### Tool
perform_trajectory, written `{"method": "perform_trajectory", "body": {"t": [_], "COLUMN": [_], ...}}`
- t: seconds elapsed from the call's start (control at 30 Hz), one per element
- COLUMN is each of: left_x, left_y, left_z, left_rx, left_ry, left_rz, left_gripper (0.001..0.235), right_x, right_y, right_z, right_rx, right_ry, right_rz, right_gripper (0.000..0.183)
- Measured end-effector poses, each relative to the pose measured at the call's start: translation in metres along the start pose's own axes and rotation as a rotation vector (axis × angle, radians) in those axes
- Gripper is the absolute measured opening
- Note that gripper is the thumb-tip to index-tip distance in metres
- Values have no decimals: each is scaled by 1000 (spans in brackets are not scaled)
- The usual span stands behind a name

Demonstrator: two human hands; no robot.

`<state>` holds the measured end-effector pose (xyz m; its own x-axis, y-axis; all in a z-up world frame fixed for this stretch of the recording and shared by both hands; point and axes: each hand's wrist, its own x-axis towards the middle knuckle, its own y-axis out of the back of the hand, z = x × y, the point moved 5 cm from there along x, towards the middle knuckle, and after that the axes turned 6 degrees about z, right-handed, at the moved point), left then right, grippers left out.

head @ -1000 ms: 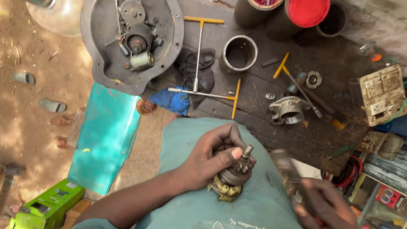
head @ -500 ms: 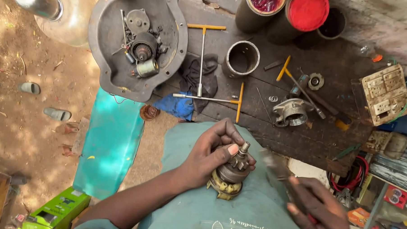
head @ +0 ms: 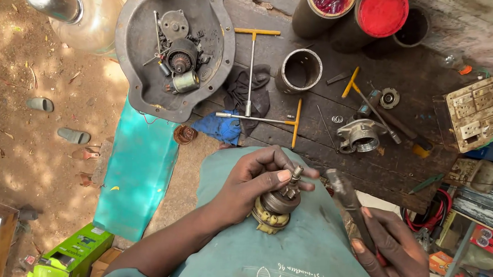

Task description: The person works at an outdoor workbench on a starter motor assembly, holding it and using pliers to grip and turn parts of it. They pick up a T-handle wrench and a hammer, reposition the assembly, and continue working on it with the pliers.

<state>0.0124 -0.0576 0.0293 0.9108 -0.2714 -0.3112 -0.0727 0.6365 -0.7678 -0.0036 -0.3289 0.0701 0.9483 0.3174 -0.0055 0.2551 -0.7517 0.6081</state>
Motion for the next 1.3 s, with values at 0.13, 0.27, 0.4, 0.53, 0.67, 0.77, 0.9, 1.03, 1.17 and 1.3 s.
{"method": "perform_trajectory", "body": {"t": [0.13,0.27,0.4,0.53,0.67,0.77,0.9,1.03,1.17,1.3], "left_x": [-3,-10,-15,-14,-12,-10,-11,-15,-16,-15], "left_y": [12,7,8,20,16,15,16,7,12,5], "left_z": [-3,14,18,8,9,5,-1,2,-8,1], "left_rx": [80,329,324,168,53,-23,3,105,42,81], "left_ry": [-70,-108,-86,-96,-104,-71,-45,-86,-1,-36], "left_rz": [45,84,71,21,-28,-7,75,55,85,77], "left_gripper": [23,27,31,31,28,23,18,18,19,18], "right_x": [-3,-3,1,6,13,21,22,8,-2,-19], "right_y": [-5,-8,-10,-12,-13,-14,-11,-7,-5,10], "right_z": [6,6,3,-3,-14,-26,-32,-21,-6,15], "right_rx": [-17,17,22,-7,-56,-110,-161,-163,-233,-273], "right_ry": [-25,-73,-88,-74,-78,-56,23,54,8,-30], "right_rz": [-18,-7,15,-3,-43,-89,-102,-33,-113,-49], "right_gripper": [50,50,51,51,49,48,48,47,49,52]}}
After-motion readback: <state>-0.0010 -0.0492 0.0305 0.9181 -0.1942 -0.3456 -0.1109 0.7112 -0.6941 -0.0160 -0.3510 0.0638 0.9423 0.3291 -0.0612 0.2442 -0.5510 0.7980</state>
